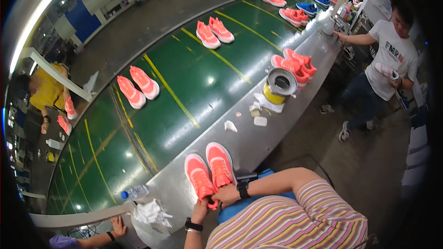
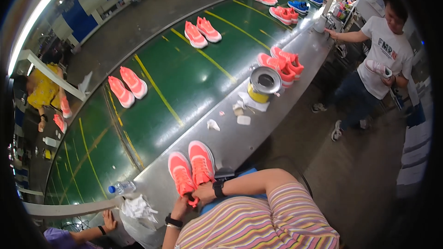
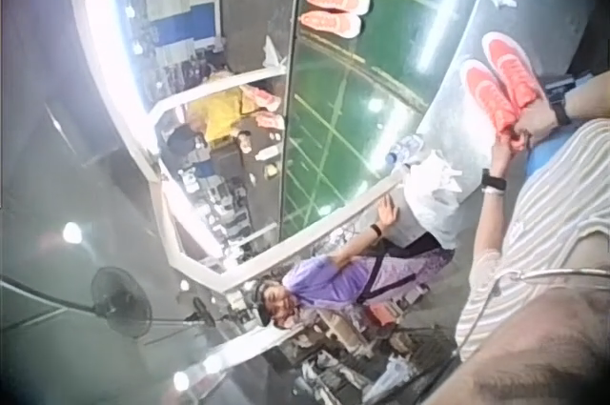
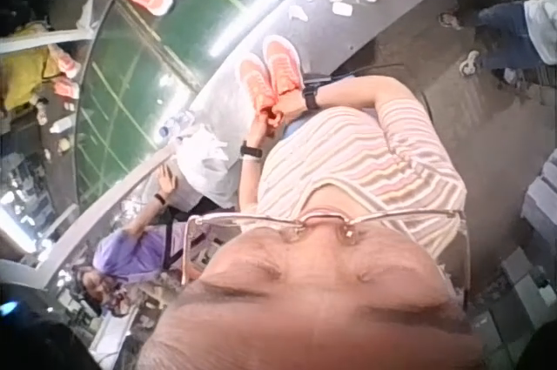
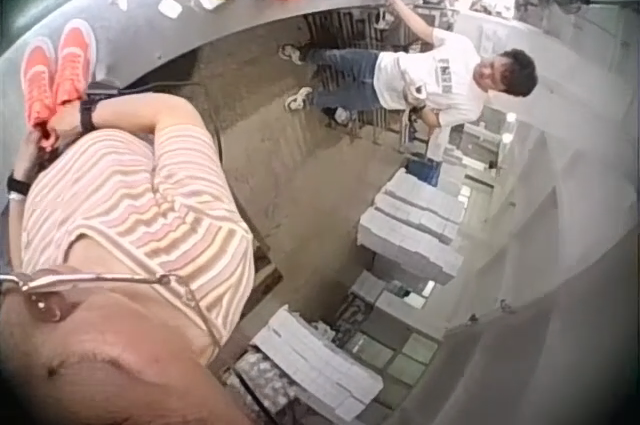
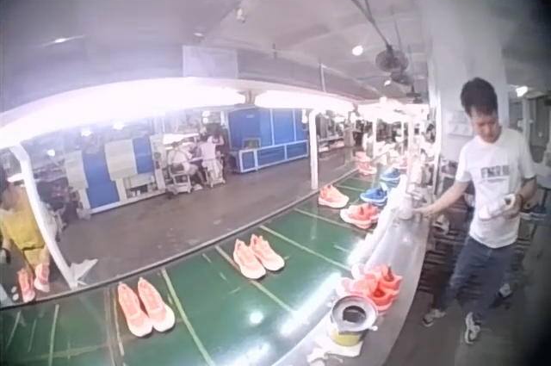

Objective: Clean and inspect shoes on an assembly line at a manufacturing facility.

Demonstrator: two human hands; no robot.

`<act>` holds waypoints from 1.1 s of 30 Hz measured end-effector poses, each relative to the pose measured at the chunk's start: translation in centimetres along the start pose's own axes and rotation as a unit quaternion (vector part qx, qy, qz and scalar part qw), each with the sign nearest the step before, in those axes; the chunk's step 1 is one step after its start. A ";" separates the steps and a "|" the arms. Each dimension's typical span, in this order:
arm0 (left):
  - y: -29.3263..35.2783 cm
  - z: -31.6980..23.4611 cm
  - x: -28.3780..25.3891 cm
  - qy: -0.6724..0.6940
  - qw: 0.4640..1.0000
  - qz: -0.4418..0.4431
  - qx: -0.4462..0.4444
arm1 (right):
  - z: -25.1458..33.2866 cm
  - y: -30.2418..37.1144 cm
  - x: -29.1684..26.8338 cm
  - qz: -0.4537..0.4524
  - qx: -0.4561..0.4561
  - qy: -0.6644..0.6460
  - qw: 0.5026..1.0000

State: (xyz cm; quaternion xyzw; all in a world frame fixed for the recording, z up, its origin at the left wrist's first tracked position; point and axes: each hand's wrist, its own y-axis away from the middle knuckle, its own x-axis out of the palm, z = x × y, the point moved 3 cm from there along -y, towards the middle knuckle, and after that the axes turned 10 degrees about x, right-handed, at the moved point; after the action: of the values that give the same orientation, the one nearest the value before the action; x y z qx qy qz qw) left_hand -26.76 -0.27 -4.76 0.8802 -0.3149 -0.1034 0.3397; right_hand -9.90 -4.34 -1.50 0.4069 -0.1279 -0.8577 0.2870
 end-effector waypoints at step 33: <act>-21.8 -28.1 4.7 -0.343 0.929 -0.007 0.139 | -46.1 16.0 -48.2 -0.483 0.218 -0.036 0.847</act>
State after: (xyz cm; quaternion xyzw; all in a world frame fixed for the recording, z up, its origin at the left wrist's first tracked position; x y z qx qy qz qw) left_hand -1.43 24.27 1.98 0.8315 -0.4175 -0.3566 0.0844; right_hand 56.22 12.23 6.54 0.4385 -0.1094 -0.8519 -0.2644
